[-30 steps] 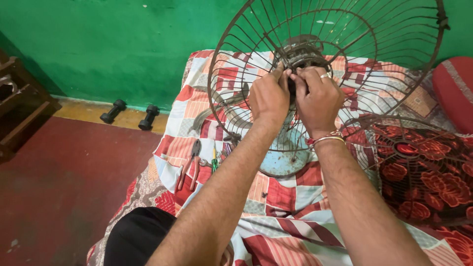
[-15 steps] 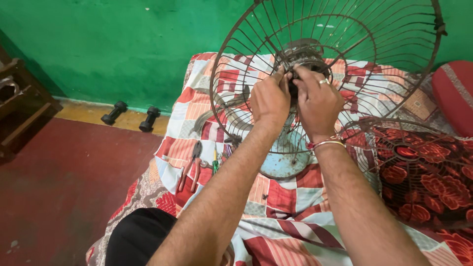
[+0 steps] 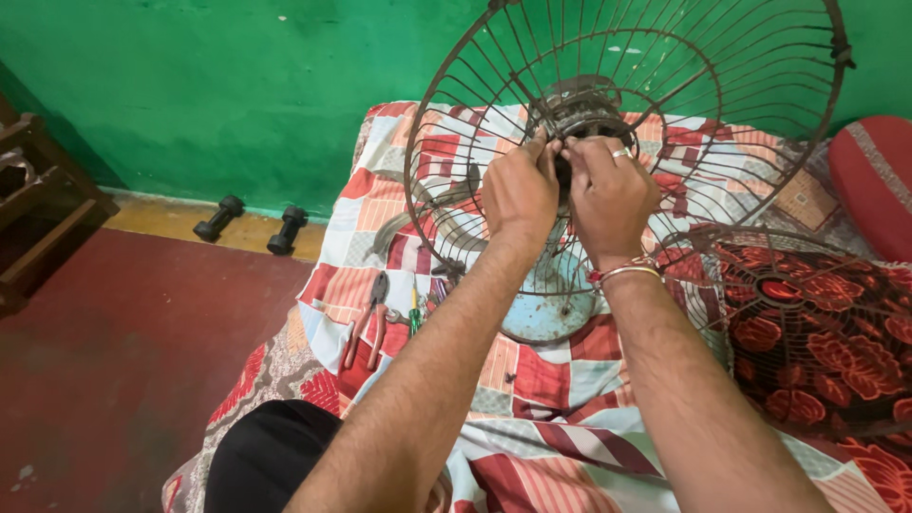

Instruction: The person uses a screwdriver and pliers to tighten screws on the back of a fan motor housing, then attaches the front and rear wire cages to the fan assembly. The fan blades and other tools remain on the bed during the process.

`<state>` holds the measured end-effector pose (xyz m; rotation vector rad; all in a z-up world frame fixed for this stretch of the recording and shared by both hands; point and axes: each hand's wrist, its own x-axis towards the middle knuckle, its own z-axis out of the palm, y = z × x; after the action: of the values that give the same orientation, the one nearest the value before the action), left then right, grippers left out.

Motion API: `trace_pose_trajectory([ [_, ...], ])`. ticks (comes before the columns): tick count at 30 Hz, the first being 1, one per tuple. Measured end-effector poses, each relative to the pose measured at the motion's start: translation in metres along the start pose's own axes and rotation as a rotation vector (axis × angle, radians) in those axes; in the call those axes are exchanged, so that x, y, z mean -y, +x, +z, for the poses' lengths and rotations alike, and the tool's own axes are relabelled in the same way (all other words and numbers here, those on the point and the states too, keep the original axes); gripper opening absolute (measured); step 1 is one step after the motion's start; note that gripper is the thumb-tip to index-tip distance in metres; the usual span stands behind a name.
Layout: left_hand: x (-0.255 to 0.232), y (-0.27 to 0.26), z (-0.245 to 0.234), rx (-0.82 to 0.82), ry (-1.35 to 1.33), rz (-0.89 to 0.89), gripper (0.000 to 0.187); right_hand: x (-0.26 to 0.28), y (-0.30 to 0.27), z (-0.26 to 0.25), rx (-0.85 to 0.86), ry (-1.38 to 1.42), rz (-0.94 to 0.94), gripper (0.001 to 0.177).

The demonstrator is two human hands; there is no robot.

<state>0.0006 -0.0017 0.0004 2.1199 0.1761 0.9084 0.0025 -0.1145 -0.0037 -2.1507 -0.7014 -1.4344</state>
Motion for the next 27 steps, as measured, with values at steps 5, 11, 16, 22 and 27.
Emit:
trace_pose_trajectory([
  [5, 0.000, 0.000, -0.003, -0.004, 0.009, 0.000, 0.032, 0.002, 0.002, 0.001, -0.001, 0.057, 0.038, 0.007],
  [11, 0.002, -0.002, -0.001, -0.025, 0.030, -0.020, 0.030, 0.010, -0.003, -0.016, 0.058, 0.157, 0.005, 0.021],
  [16, 0.007, -0.008, -0.003, -0.054, -0.001, 0.054, 0.032, 0.025, -0.022, -0.035, 0.063, 0.125, -0.018, 0.027],
  [22, 0.013, -0.030, -0.016, 0.093, 0.018, 0.036, 0.038, 0.032, -0.061, -0.045, 0.072, 0.137, -0.001, 0.022],
  [27, 0.044, -0.072, -0.040, -0.066, -0.151, 0.282, 0.027, 0.029, -0.112, -0.048, 0.262, 0.165, 0.090, 0.015],
])
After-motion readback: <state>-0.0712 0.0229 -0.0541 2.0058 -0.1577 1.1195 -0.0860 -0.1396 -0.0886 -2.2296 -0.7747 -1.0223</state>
